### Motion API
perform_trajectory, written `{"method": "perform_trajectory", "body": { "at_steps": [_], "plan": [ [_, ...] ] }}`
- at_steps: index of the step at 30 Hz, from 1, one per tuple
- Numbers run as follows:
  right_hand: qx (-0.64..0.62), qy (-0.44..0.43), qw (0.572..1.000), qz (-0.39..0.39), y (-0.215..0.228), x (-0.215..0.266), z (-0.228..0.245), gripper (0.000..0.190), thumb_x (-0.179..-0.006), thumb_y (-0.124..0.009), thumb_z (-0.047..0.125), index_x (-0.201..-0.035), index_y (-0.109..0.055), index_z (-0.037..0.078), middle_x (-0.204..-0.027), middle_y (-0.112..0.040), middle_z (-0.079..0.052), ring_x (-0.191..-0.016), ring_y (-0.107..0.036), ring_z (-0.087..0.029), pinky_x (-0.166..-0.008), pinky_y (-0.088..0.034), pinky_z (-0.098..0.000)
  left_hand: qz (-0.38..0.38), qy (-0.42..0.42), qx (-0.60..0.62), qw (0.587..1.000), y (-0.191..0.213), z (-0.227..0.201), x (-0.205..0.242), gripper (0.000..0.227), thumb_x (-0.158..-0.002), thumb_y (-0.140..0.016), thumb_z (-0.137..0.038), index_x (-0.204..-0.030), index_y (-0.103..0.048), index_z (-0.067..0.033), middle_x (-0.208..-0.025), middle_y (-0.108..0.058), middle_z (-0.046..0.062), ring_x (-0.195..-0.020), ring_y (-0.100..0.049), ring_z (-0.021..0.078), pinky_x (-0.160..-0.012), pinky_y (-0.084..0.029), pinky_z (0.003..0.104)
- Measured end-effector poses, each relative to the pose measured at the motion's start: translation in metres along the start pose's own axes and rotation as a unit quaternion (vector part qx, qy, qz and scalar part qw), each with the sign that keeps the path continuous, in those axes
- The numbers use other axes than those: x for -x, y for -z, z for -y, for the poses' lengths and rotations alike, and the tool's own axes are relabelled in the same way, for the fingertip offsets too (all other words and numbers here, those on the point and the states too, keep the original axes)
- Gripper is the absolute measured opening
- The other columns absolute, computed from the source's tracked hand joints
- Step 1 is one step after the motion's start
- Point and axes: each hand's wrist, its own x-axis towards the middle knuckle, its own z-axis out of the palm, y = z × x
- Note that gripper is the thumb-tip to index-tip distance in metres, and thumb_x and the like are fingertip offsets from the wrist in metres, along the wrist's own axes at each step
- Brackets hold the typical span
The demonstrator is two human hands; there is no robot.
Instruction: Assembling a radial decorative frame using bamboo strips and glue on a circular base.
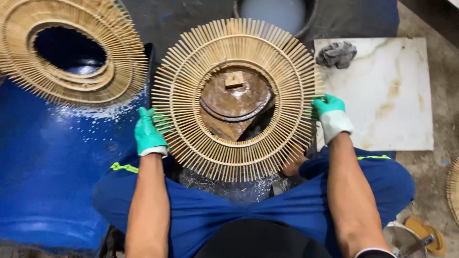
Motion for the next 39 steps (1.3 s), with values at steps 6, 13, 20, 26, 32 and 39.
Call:
{"method": "perform_trajectory", "body": {
  "at_steps": [6,13,20,26,32,39],
  "plan": [
    [-0.024,0.003,1.000,-0.003,-0.010,-0.005,0.010,0.018,-0.094,-0.064,0.000,-0.110,-0.072,0.002,-0.088,-0.073,-0.007,-0.068,-0.071,-0.018,-0.060,-0.062,-0.0340,0.000,-0.012,-0.006,1.000,-0.003,0.000,-0.004,0.066,-0.105,-0.046,-0.056,-0.125,-0.066,0.0034,-0.108,-0.075,0.015,-0.093,-0.073,0.0249,-0.085,-0.061,0.041],
    [-0.051,0.008,0.998,-0.020,-0.015,-0.015,0.020,0.022,-0.093,-0.064,-0.001,-0.111,-0.073,0.005,-0.087,-0.073,-0.006,-0.067,-0.071,-0.018,-0.059,-0.062,-0.0332,-0.016,0.020,0.000,1.000,-0.016,-0.014,0.001,0.066,-0.102,-0.047,-0.057,-0.128,-0.064,0.0012,-0.115,-0.073,0.015,-0.100,-0.071,0.0236,-0.089,-0.060,0.040],
    [-0.037,0.019,0.999,-0.032,-0.012,-0.018,0.016,0.019,-0.095,-0.067,0.003,-0.113,-0.072,0.004,-0.092,-0.075,-0.006,-0.071,-0.073,-0.017,-0.060,-0.063,-0.0329,0.000,-0.002,-0.054,0.999,-0.019,-0.019,0.000,0.068,-0.104,-0.049,-0.057,-0.128,-0.065,0.0046,-0.115,-0.072,0.015,-0.101,-0.070,0.0225,-0.091,-0.059,0.037],
    [-0.039,0.022,0.998,-0.040,-0.009,-0.015,0.018,0.019,-0.095,-0.069,0.006,-0.114,-0.073,0.003,-0.095,-0.076,-0.006,-0.073,-0.073,-0.016,-0.061,-0.062,-0.0323,0.030,-0.031,-0.064,0.997,-0.028,-0.028,0.013,0.061,-0.104,-0.052,-0.052,-0.125,-0.066,0.0036,-0.116,-0.073,0.013,-0.100,-0.072,0.0204,-0.090,-0.059,0.034],
    [-0.066,0.027,0.997,-0.032,-0.005,-0.021,0.015,0.022,-0.094,-0.069,0.005,-0.115,-0.072,0.003,-0.096,-0.076,-0.006,-0.074,-0.074,-0.017,-0.063,-0.063,-0.0328,0.033,-0.047,-0.083,0.995,-0.030,-0.032,0.017,0.057,-0.105,-0.053,-0.051,-0.121,-0.070,0.0010,-0.112,-0.075,0.010,-0.095,-0.072,0.0175,-0.085,-0.058,0.031],
    [-0.030,0.083,0.996,-0.009,-0.004,-0.036,0.006,0.029,-0.100,-0.076,0.013,-0.125,-0.071,0.000,-0.103,-0.074,-0.007,-0.081,-0.072,-0.015,-0.072,-0.062,-0.0299,0.021,0.009,-0.034,0.999,-0.033,-0.031,-0.015,0.046,-0.104,-0.055,-0.047,-0.108,-0.070,-0.0044,-0.093,-0.073,0.009,-0.073,-0.069,0.0184,-0.066,-0.057,0.034]
  ]
}}
